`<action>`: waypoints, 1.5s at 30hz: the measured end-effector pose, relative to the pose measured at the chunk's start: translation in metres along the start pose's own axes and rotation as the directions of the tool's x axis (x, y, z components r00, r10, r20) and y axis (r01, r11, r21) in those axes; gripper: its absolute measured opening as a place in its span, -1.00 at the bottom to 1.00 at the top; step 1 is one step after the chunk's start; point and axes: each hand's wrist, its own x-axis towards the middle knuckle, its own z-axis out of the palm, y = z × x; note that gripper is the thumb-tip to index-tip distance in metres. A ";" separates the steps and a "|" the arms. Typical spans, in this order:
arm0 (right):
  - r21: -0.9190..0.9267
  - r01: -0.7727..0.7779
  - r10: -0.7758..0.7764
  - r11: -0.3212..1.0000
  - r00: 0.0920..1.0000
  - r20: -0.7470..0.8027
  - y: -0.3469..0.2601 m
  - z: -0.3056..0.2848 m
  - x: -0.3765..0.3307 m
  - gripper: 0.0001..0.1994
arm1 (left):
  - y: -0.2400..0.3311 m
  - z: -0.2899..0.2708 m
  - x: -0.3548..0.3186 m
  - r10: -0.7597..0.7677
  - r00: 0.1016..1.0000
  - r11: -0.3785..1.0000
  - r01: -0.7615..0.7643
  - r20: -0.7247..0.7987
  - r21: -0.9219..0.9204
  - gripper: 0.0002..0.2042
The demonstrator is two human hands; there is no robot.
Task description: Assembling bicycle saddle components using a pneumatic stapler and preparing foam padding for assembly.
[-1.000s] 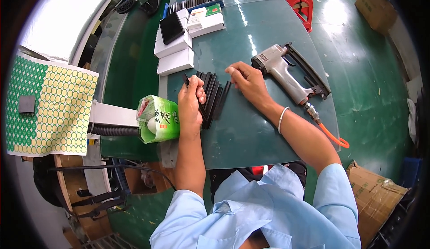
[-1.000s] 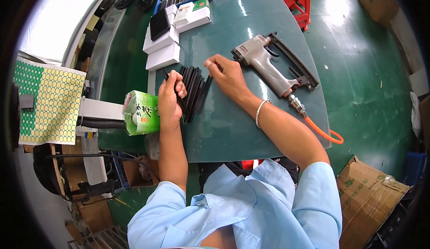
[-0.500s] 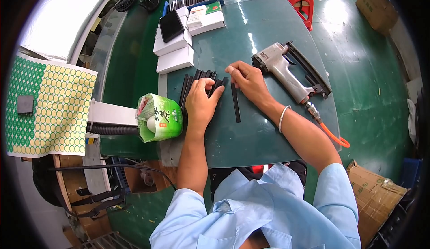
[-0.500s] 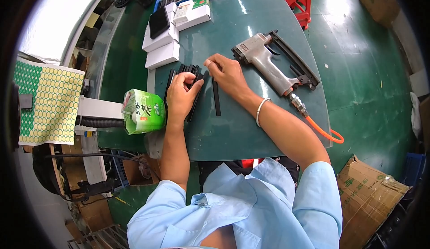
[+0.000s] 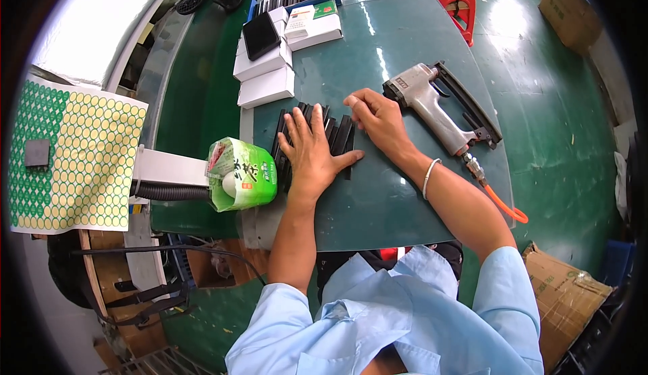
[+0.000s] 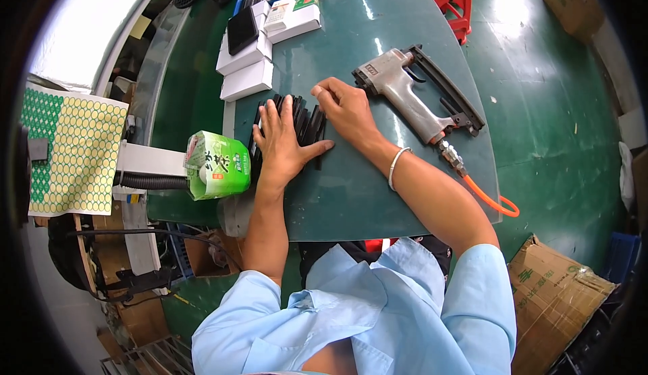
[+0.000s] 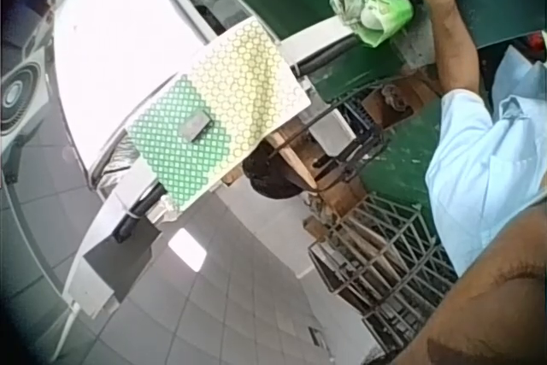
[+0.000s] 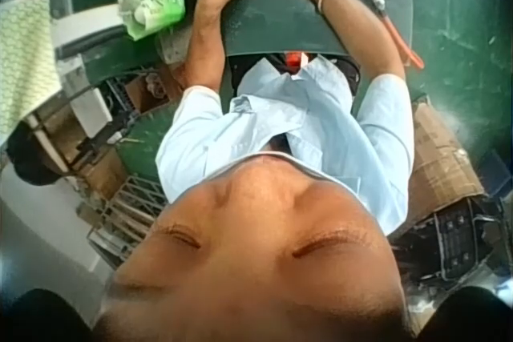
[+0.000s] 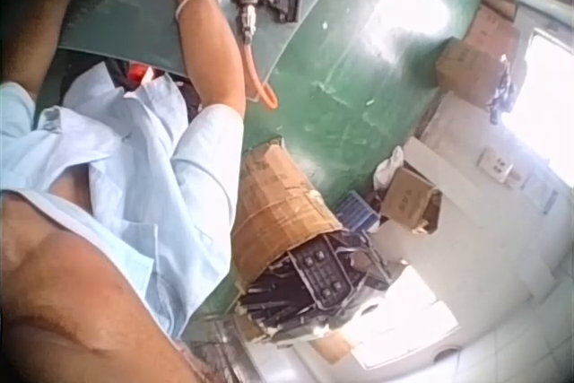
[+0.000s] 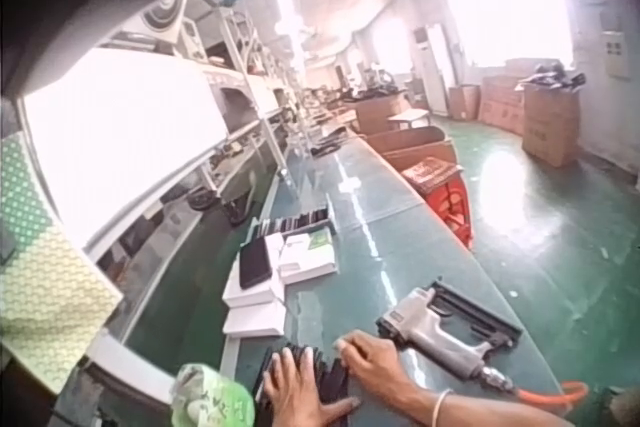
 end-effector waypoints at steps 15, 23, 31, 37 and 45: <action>0.009 -0.031 0.031 0.999 0.999 0.017 -0.003 -0.001 -0.001 -0.75 | -0.012 -0.008 0.007 -0.242 0.964 0.970 0.237 0.111 0.061 0.12; 0.011 -0.039 0.039 0.999 0.999 0.015 -0.004 -0.002 -0.002 -0.77 | -0.006 -0.006 0.006 -0.211 0.977 0.977 0.210 0.021 0.041 -0.02; -0.007 -0.047 0.048 0.999 0.998 0.030 -0.008 -0.001 -0.002 -0.76 | -0.018 0.000 0.009 -0.200 0.974 0.980 0.198 -0.109 -0.027 -0.28; -0.002 -0.042 0.042 0.999 0.999 0.032 -0.004 -0.002 -0.002 -0.76 | -0.012 -0.003 0.006 -0.175 0.984 0.984 0.175 -0.008 -0.038 -0.04; 0.005 -0.049 0.049 0.999 0.998 0.030 -0.008 -0.001 -0.002 -0.77 | -0.012 -0.008 0.005 -0.166 0.984 0.986 0.165 0.068 0.024 0.02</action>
